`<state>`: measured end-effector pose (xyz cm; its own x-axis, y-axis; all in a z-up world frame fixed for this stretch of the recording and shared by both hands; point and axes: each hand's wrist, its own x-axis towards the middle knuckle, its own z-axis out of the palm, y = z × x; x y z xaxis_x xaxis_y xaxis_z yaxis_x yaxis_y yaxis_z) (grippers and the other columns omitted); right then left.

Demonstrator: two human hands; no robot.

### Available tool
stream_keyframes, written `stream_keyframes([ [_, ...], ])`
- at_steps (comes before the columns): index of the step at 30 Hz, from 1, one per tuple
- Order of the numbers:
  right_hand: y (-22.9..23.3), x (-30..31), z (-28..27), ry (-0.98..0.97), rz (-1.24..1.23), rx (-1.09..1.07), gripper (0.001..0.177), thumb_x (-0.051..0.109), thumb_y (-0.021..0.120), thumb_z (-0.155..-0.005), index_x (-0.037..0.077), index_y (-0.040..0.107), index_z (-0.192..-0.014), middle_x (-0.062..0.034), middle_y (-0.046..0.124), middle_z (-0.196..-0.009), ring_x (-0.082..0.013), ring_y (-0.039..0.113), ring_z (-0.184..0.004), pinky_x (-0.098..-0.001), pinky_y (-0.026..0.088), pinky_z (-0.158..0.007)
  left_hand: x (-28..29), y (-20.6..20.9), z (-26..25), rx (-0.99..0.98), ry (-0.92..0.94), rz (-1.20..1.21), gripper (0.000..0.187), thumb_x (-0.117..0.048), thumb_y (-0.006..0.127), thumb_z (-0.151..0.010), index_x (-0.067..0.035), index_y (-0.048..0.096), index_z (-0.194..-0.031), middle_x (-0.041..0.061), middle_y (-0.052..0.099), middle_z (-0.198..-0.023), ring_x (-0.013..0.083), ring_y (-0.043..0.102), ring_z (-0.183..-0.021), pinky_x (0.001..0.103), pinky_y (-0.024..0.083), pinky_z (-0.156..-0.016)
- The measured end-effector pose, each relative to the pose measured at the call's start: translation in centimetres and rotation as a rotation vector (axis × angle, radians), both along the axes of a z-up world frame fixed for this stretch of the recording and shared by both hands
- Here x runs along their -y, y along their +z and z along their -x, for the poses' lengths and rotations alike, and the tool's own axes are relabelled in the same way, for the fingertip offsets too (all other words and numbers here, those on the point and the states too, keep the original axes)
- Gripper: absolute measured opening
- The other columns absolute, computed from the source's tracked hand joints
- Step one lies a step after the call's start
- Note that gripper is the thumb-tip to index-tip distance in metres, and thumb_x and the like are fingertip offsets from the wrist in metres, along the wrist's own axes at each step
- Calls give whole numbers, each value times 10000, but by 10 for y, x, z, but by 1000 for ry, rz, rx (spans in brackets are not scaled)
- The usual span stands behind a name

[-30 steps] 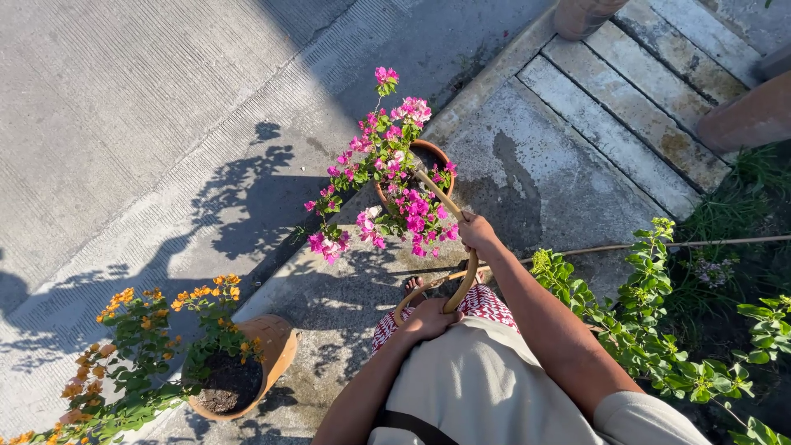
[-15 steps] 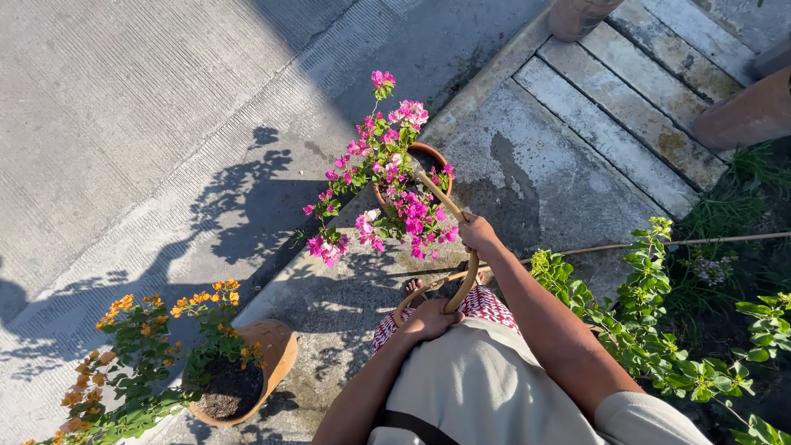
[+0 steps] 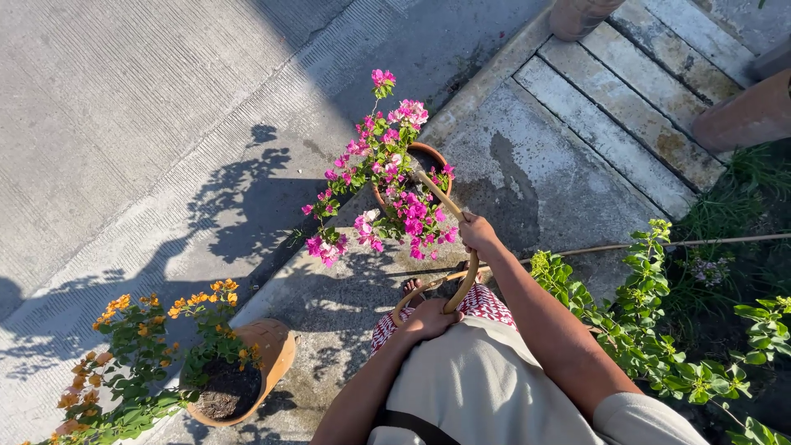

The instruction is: Watering multiple potted plants in an outdoor garden using a hose.

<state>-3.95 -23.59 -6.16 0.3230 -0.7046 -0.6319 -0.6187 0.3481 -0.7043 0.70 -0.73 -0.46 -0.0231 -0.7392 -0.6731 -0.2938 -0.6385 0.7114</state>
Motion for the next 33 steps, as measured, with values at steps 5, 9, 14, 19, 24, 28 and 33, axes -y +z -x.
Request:
stream_keyframes([
  [5, 4, 16, 2, -22, 15, -16, 495, 132, 520, -915, 4, 602, -1386, -114, 545, -610, -147, 513, -427, -266, 437, -323, 15, -3, 8, -4, -3, 21, 441, -510, 622, -882, -81, 698, -947, 233, 709, -953, 430, 687, -1062, 503, 541, -878],
  [9, 18, 48, 23, -26, 44, -73, 495, 156, 576, -882, 89, 648, -1367, -171, 612, -622, -190, 555, -424, -323, 447, -316, 42, 18, 18, -16, -69, 101, 472, -469, 599, -909, -11, 673, -993, 275, 704, -970, 474, 678, -1068, 550, 528, -870],
  [14, 97, 77, 56, -186, -16, 61, 532, 115, 529, -933, 2, 553, -1452, -153, 615, -697, -133, 504, -493, -265, 396, -363, 92, 112, 10, 25, -242, 135, 430, -392, 555, -971, 24, 633, -1047, 300, 713, -1055, 460, 678, -1114, 549, 543, -905],
  [19, 163, 116, 102, -439, -45, 226, 543, 120, 480, -1002, -12, 436, -1527, -77, 531, -784, -57, 413, -522, -215, 358, -401, 168, 279, -7, 157, -332, 192, 497, -261, 584, -867, 122, 661, -1174, 347, 456, -1522, 472, 558, -1307, 550, 511, -1031],
  [24, 182, 184, 153, -565, 65, 312, 524, 135, 494, -1025, 42, 437, -1538, -95, 530, -826, -76, 410, -543, -229, 355, -389, 237, 127, 45, 243, -523, 315, 370, -412, 519, -878, -65, 648, -880, 185, 736, -914, 400, 726, -971, 515, 560, -787],
  [28, 198, 240, 180, -606, 154, 349, 531, 136, 498, -1028, 39, 425, -1546, -80, 499, -817, -65, 384, -529, -207, 348, -368, 302, 136, 75, 211, -526, 345, 302, -299, 530, -851, -31, 671, -838, 215, 725, -845, 443, 726, -908, 537, 557, -751],
  [33, 201, 311, 220, -655, 211, 350, 524, 118, 510, -1029, 28, 438, -1540, -81, 503, -812, -73, 385, -504, -235, 355, -353, 376, 131, 102, 171, -571, 346, 365, -383, 529, -885, -46, 668, -896, 198, 728, -878, 446, 716, -943, 570, 548, -756],
])
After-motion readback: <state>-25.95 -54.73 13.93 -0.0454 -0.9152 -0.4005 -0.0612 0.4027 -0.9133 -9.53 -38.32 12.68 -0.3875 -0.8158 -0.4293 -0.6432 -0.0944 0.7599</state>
